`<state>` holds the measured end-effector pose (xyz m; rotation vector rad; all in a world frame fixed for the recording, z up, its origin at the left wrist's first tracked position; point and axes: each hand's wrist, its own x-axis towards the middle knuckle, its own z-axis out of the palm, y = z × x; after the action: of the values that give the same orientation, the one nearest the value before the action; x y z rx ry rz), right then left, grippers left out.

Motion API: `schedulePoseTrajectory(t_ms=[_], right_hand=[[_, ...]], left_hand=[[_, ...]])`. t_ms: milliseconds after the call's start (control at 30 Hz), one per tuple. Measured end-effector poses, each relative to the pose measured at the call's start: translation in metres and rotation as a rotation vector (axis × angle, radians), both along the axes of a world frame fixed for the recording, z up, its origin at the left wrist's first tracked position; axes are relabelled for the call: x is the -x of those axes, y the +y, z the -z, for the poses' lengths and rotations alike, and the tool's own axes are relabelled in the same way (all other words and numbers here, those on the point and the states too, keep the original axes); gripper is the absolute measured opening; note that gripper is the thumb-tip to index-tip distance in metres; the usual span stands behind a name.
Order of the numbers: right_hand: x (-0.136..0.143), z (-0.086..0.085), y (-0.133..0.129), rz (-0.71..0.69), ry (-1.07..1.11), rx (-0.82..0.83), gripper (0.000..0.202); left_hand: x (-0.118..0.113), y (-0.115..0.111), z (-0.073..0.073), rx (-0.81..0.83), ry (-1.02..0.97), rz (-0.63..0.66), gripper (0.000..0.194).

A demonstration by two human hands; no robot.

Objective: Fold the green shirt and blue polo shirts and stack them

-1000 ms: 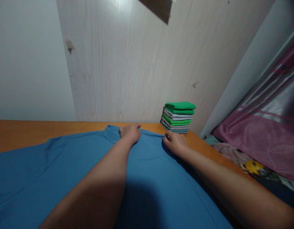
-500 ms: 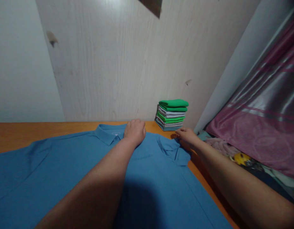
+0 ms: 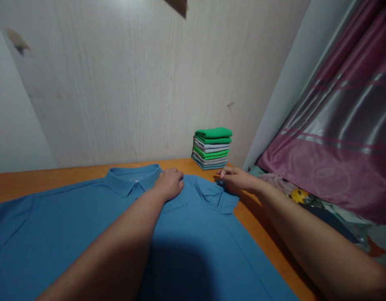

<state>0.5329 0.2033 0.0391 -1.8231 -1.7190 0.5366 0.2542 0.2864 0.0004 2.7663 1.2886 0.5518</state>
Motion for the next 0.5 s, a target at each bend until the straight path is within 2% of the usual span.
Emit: schedulePoseTrajectory(t_ms=[67,167,233,333,500], right_hand=[[0.0008,-0.0009,-0.0002,-0.004,-0.001,0.001,0.013],[0.0002,0.0013,0.0004,-0.101,-0.049,0.083,0.031],[-0.0015,0.0038,0.0013,-0.143,-0.066,0.125,0.025],[-0.0034,0.0062,0.0022,-0.127,0.009,0.087,0.007],[-0.0022,-0.0002,-0.0004,-0.036,0.234,-0.015,0.011]], left_hand=[[0.0002,0.0006,0.0008,-0.014,-0.002,0.006,0.030],[0.0006,0.0018,0.0015,-0.030,0.009,0.010,0.029],[0.0007,0.0019,0.0010,-0.036,0.029,0.011,0.029],[0.0006,0.0009,-0.0005,-0.047,0.052,0.017,0.031],[0.0007,-0.0010,-0.0013,-0.060,0.063,0.010,0.031]])
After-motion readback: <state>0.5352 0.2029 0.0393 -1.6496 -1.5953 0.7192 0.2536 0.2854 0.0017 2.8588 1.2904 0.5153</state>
